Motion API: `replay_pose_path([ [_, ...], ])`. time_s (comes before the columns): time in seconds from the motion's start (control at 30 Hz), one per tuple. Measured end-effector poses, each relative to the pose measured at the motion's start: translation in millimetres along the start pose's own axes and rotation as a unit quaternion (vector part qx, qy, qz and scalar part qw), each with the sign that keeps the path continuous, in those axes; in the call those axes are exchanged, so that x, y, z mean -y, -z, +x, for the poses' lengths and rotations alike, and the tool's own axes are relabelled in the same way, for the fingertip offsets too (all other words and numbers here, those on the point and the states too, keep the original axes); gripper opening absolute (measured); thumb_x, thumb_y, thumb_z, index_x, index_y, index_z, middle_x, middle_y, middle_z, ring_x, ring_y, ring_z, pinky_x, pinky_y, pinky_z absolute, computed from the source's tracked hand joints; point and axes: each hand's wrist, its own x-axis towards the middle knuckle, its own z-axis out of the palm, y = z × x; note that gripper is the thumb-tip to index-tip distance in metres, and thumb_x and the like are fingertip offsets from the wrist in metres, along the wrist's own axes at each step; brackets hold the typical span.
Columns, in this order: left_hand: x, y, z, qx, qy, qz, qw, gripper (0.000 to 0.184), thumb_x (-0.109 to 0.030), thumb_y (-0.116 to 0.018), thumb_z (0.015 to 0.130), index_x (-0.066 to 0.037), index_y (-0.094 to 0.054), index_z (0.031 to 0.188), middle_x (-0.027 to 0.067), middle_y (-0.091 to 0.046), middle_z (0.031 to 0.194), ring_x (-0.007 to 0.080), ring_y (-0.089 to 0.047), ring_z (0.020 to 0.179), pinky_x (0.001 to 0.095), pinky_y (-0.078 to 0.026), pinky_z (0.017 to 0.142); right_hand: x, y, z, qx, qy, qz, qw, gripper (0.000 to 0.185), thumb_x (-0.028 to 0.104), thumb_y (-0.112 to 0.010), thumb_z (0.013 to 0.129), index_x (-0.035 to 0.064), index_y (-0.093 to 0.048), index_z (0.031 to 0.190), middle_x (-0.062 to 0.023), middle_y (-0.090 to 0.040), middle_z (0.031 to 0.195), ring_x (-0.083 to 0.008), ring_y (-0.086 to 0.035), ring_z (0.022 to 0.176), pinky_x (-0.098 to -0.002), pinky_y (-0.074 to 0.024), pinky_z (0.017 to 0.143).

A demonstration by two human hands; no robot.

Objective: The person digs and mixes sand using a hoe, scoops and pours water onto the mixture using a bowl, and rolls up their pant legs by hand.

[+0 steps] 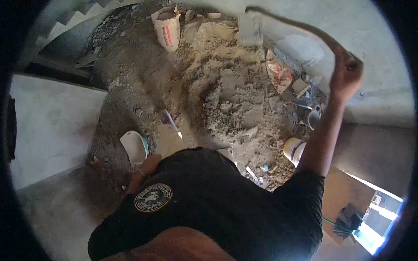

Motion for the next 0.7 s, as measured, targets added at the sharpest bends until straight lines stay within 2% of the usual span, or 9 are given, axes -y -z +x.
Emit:
replay_pose_path([
  [0.07,18,26,25,0.074,-0.02,0.0,0.997,0.014,-0.011,-0.047,0.08,0.0,-0.051,0.086,0.0204,-0.053,0.085,0.038,-0.054,0.085,0.0445,-0.042,0.075,12,-42,-6,0.039,-0.048,-0.013,0.998,0.038,0.025,-0.068,0.079,-0.0019,-0.059,0.104,-0.0084,-0.063,0.084,-0.0117,-0.055,0.076,-0.0264,-0.0453,0.07],
  [0.13,70,46,68,0.133,-0.011,0.003,0.991,0.013,-0.011,-0.047,0.079,0.0,-0.051,0.085,0.0198,-0.053,0.085,0.0371,-0.054,0.086,0.0435,-0.043,0.076,-29,-107,-32,0.215,-0.108,-0.145,0.96,0.041,0.026,-0.067,0.08,-0.0026,-0.057,0.108,-0.0098,-0.064,0.086,-0.0121,-0.055,0.078,-0.0278,-0.0453,0.07],
  [0.2,132,66,120,0.224,-0.121,-0.021,0.967,0.02,-0.013,-0.046,0.082,0.0,-0.054,0.095,0.0208,-0.055,0.094,0.035,-0.055,0.093,0.0413,-0.043,0.082,-54,-214,-92,0.355,-0.158,-0.078,0.918,0.029,0.027,-0.058,0.082,-0.0004,-0.063,0.089,-0.0111,-0.059,0.07,-0.0111,-0.051,0.071,-0.0307,-0.0439,0.063],
  [0.3,186,144,218,0.392,-0.102,-0.191,0.894,0.028,-0.015,-0.047,0.085,0.0,-0.055,0.107,0.0208,-0.056,0.106,0.0333,-0.054,0.101,0.0386,-0.041,0.088,-103,-421,-246,0.426,-0.131,-0.129,0.886,0.034,0.033,-0.055,0.082,0.0075,-0.052,0.104,-0.0114,-0.06,0.079,-0.0203,-0.059,0.07,-0.0362,-0.0464,0.064],
  [0.43,271,225,288,0.475,-0.179,-0.26,0.821,0.034,-0.02,-0.045,0.083,0.0,-0.06,0.105,0.0227,-0.059,0.105,0.0311,-0.057,0.099,0.0378,-0.04,0.09,-34,-616,-389,0.616,-0.043,-0.298,0.728,0.028,0.024,-0.052,0.085,0.001,-0.054,0.101,-0.0146,-0.058,0.091,-0.03,-0.059,0.085,-0.0419,-0.0487,0.07],
  [0.47,291,239,290,0.431,-0.155,-0.331,0.825,0.033,-0.02,-0.045,0.083,0.0,-0.059,0.105,0.0225,-0.059,0.105,0.0311,-0.057,0.098,0.0379,-0.04,0.09,-7,-645,-403,0.643,-0.031,-0.32,0.695,0.027,0.022,-0.051,0.085,-0.0006,-0.054,0.1,-0.0154,-0.058,0.094,-0.0324,-0.059,0.089,-0.0433,-0.0493,0.072],
  [0.5,304,257,297,0.414,-0.144,-0.361,0.823,0.033,-0.02,-0.045,0.083,0.0,-0.059,0.105,0.0223,-0.059,0.104,0.0311,-0.057,0.098,0.0379,-0.04,0.09,35,-668,-393,0.616,-0.209,-0.255,0.715,0.03,0.026,-0.055,0.083,-0.0012,-0.056,0.095,-0.0192,-0.059,0.09,-0.035,-0.058,0.092,-0.0455,-0.0463,0.078],
  [0.63,332,315,314,0.315,-0.05,-0.488,0.813,0.034,-0.022,-0.046,0.083,0.0,-0.059,0.105,0.0206,-0.059,0.106,0.0314,-0.057,0.098,0.0384,-0.041,0.089,72,-686,-416,0.603,-0.319,-0.256,0.685,0.036,0.031,-0.058,0.081,-0.0019,-0.054,0.096,-0.0244,-0.056,0.092,-0.0374,-0.056,0.094,-0.0471,-0.0459,0.078],
  [0.7,355,309,331,0.378,-0.211,-0.387,0.814,0.034,-0.025,-0.045,0.085,-0.001,-0.058,0.106,0.0176,-0.059,0.108,0.0328,-0.057,0.098,0.0389,-0.042,0.087,58,-683,-424,0.591,-0.311,-0.237,0.706,0.039,0.026,-0.054,0.083,-0.0047,-0.045,0.105,-0.023,-0.055,0.099,-0.0363,-0.059,0.089,-0.0453,-0.0503,0.073],
])
